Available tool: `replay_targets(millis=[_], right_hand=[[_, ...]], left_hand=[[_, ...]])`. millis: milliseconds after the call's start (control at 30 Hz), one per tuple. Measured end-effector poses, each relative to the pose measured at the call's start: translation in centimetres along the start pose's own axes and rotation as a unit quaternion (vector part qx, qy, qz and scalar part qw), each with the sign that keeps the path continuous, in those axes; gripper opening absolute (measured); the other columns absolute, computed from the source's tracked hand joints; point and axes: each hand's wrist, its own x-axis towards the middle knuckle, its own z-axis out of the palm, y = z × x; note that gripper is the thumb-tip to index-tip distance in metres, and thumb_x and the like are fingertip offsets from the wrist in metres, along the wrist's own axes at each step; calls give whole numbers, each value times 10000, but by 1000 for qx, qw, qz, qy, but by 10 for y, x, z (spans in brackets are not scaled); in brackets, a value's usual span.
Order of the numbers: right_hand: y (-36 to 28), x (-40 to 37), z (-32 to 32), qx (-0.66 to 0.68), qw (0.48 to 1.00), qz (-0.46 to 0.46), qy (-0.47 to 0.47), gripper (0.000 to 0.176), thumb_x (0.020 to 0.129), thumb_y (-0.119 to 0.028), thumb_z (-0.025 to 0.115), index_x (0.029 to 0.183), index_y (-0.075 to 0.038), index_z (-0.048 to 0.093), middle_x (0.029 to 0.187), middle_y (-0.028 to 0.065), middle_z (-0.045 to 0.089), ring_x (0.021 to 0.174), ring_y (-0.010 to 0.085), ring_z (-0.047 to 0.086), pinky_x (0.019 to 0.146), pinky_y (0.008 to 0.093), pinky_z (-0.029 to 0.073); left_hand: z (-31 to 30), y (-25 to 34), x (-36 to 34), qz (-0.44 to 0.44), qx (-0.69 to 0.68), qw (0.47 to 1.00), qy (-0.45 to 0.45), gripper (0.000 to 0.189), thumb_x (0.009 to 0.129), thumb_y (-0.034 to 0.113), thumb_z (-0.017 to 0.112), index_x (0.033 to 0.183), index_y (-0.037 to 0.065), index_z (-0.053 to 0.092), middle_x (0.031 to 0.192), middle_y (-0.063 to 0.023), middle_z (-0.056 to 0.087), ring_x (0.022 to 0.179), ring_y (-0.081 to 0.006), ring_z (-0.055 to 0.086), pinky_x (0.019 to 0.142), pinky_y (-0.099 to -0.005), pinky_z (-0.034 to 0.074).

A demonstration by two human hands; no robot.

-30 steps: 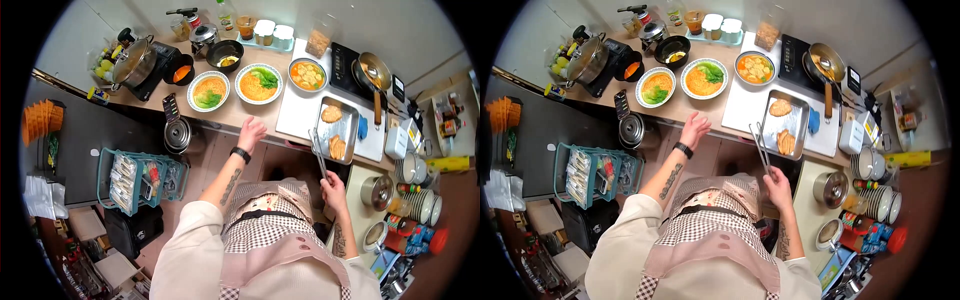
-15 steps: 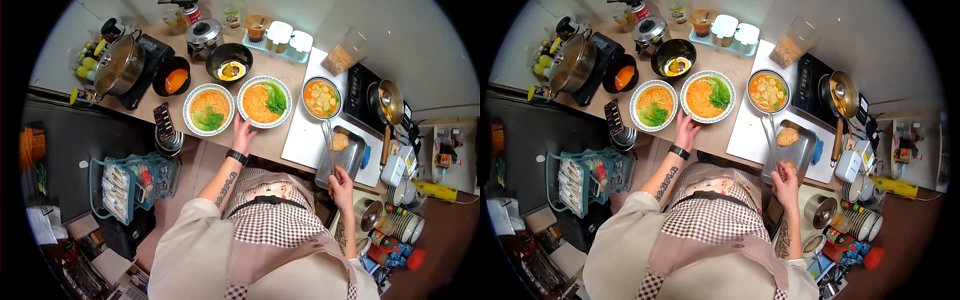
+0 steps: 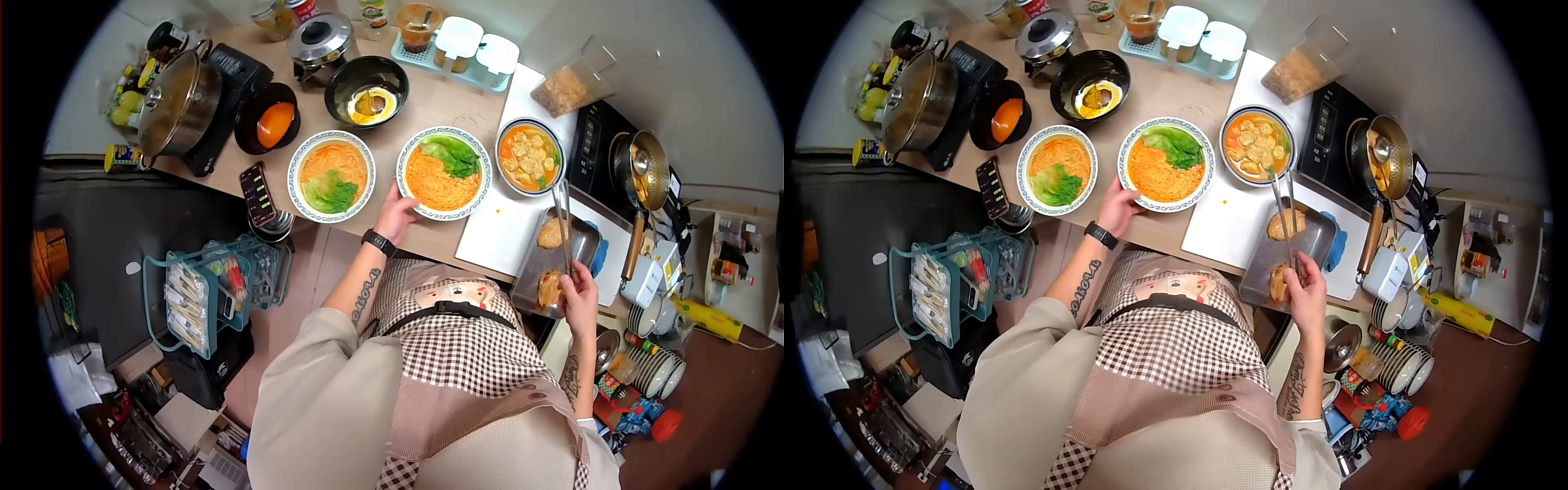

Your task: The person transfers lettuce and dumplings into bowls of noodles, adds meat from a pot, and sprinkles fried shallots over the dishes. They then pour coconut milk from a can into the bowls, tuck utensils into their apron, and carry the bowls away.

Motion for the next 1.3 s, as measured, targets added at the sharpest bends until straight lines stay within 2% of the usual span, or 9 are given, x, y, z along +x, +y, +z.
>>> replay_targets(millis=[67, 267, 367, 467, 500, 667, 867, 1233, 1300], right_hand=[[1, -1, 6, 14, 1000, 21, -11, 413, 952, -64, 637, 1337, 18, 514, 1030, 19, 653, 588, 38, 495, 478, 203, 375], [-65, 44, -66, -64, 993, -42, 87, 396, 939, -87, 623, 1316, -11, 526, 826, -16, 581, 594, 54, 508, 496, 222, 399], [-105, 78, -128, -283, 934, -111, 188, 340, 906, -166, 622, 1199, 5, 626, 796, 55, 633, 661, 100, 594, 603, 270, 481], [-136, 127, -160, -471, 833, -175, 231, 322, 857, -202, 618, 1105, -8, 683, 896, 211, 697, 826, 398, 668, 763, 454, 526], [-135, 149, -171, -493, 807, -225, 236, 290, 858, -204, 597, 1050, -11, 696, 902, 241, 687, 879, 419, 664, 799, 488, 525], [-163, 217, -172, -589, 778, -162, 146, 247, 846, -149, 553, 965, -28, 731, 983, 236, 707, 967, 389, 682, 892, 471, 539], [-149, 257, -170, -574, 795, -150, 127, 298, 851, -97, 491, 1006, -4, 728, 1020, 256, 698, 993, 398, 678, 913, 476, 531], [-188, 145, -187, -413, 897, -122, 101, 252, 867, -139, 602, 1041, -5, 725, 853, 202, 706, 799, 358, 683, 769, 411, 540], [-183, 134, -175, -399, 897, -179, 67, 243, 865, -134, 606, 1032, -5, 726, 860, 201, 708, 795, 362, 684, 767, 416, 543]], left_hand=[[-37, -15, -14, 7, -67, 998, 15, 545, 893, -12, 554, 1405, 114, 416, 1336, -98, 567, 1206, -268, 587, 950, -481, 540], [-1, 25, -9, 39, -79, 996, 4, 659, 844, -43, 525, 1465, 108, 364, 1429, -104, 494, 1306, -295, 504, 1047, -475, 466], [23, 52, -25, 53, -54, 997, -14, 710, 820, -54, 506, 1488, 113, 337, 1455, -101, 469, 1342, -291, 458, 1107, -484, 398], [38, 74, -41, 40, -44, 998, -15, 701, 814, -27, 523, 1480, 97, 344, 1453, -97, 472, 1341, -284, 460, 1109, -470, 394], [49, 79, -38, 41, -30, 999, -19, 699, 817, -8, 533, 1482, 91, 342, 1450, -94, 479, 1328, -282, 478, 1092, -468, 415], [122, 74, -22, 22, -16, 998, -54, 706, 828, 8, 544, 1495, 93, 329, 1439, -93, 497, 1293, -272, 518, 1061, -449, 454], [184, 45, 19, -4, -13, 995, -97, 725, 825, 5, 562, 1501, 108, 323, 1424, -92, 506, 1254, -265, 545, 1022, -438, 486], [252, 14, 67, -39, 32, 989, -138, 767, 823, -14, 542, 1525, 169, 293, 1354, -57, 541, 1115, -183, 606, 830, -307, 538], [258, 13, 69, -41, 33, 989, -140, 767, 825, -14, 542, 1527, 172, 294, 1354, -56, 543, 1113, -181, 608, 826, -308, 539]])
